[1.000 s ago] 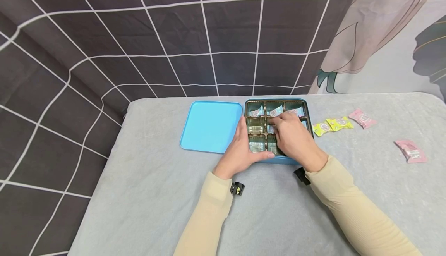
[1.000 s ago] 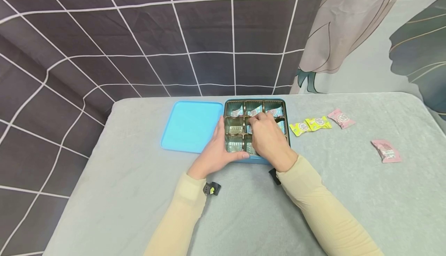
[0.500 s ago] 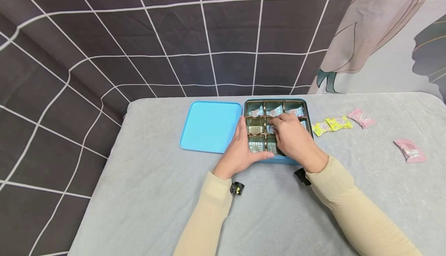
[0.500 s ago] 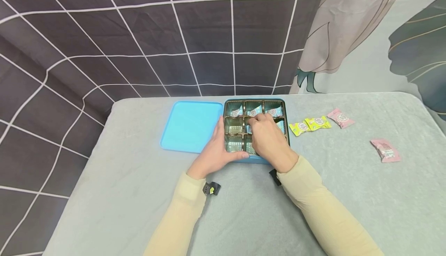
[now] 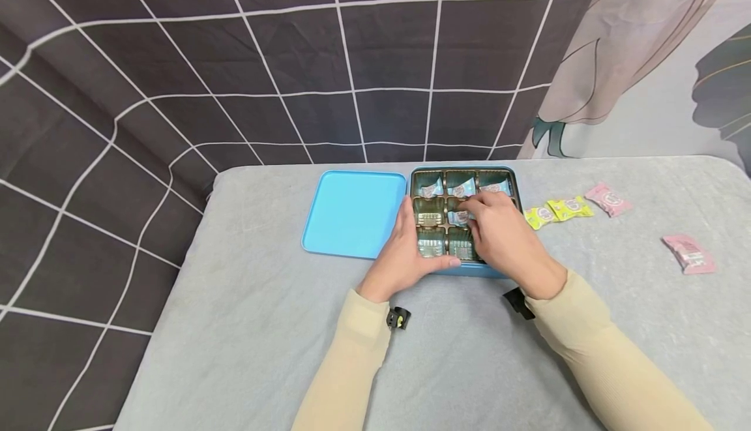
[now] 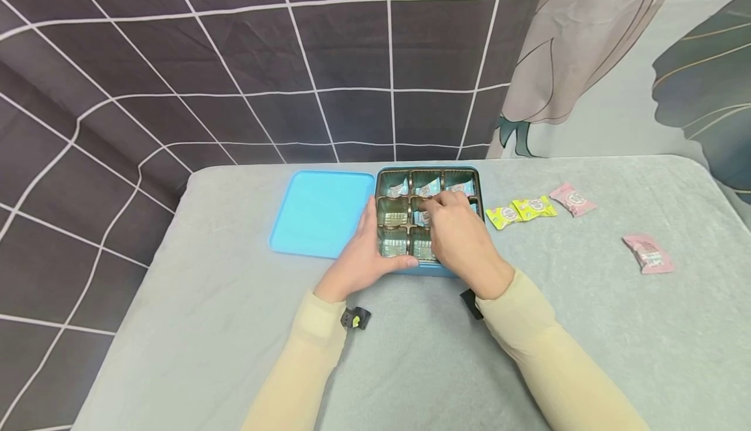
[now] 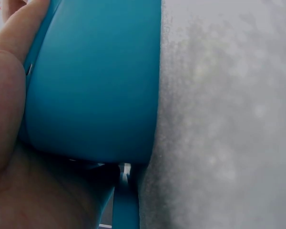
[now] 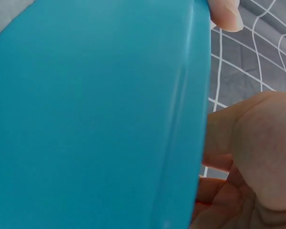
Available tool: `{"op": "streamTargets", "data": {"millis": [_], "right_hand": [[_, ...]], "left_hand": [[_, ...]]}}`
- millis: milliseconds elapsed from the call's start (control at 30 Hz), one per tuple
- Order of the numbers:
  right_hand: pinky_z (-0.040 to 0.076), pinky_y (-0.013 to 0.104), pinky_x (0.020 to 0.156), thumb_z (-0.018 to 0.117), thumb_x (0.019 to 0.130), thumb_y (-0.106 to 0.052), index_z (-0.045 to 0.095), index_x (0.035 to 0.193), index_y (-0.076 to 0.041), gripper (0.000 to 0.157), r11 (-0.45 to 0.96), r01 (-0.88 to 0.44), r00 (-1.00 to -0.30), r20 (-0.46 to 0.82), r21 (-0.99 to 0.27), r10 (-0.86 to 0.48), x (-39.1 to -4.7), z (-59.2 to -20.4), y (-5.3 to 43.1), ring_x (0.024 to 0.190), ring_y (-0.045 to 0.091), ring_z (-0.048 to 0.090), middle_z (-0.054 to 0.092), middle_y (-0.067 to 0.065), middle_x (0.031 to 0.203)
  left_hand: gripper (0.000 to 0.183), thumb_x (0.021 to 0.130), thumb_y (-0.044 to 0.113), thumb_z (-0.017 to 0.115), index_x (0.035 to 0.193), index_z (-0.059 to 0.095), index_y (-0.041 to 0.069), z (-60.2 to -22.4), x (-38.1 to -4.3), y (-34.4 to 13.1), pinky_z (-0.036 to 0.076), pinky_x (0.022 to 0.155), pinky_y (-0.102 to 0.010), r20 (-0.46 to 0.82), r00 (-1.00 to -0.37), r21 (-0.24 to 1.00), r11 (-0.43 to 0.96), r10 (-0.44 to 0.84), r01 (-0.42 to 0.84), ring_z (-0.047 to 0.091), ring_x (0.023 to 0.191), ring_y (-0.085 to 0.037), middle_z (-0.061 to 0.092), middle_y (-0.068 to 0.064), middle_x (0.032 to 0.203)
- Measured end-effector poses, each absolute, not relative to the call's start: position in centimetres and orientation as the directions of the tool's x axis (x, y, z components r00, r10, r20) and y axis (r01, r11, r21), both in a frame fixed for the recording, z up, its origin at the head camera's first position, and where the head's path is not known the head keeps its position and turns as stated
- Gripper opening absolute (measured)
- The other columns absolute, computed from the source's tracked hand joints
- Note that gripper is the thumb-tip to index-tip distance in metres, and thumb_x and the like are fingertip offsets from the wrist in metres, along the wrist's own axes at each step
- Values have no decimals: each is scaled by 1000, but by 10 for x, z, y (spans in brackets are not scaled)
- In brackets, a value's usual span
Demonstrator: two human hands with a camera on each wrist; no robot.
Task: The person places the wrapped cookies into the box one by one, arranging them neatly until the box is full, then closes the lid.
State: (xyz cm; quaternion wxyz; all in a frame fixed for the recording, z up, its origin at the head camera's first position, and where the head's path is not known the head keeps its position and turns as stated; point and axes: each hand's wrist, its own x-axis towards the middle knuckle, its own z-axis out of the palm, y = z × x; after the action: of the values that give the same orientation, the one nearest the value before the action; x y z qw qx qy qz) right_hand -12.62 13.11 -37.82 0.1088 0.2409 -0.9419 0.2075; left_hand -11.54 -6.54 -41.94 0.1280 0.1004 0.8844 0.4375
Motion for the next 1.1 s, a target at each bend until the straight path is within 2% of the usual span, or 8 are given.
{"op": "streamTargets", "data": {"millis": [167,733,1100], "right_hand": [[45,53,96,61,87,10,70,105,9,20,788,-509,-853,322,-346,-410,-123,-377,135,105,44,57,67,23,107],[46,54,90,63,90,5,71,108,6,20,779,-500,-856,350,-379,-380,-111,-370,154,103,42,57,67,21,110],[42,55,96,63,90,5,69,111,4,22,778,-483,-863,367,-401,-347,-105,-365,172,107,45,55,66,22,112]], "left_hand": [[134,78,54,83,161,-13,12,-419,-115,-65,28,118,-43,-148,-946,801,597,289,57,6,153,-20,-12,-6,169],[135,77,56,83,161,-13,13,-418,-115,-66,26,119,-44,-153,-946,794,605,287,55,7,153,-22,-12,-6,168],[136,76,57,83,160,-15,15,-418,-114,-66,25,119,-43,-156,-946,793,607,284,52,7,153,-21,-13,-5,168]]}}
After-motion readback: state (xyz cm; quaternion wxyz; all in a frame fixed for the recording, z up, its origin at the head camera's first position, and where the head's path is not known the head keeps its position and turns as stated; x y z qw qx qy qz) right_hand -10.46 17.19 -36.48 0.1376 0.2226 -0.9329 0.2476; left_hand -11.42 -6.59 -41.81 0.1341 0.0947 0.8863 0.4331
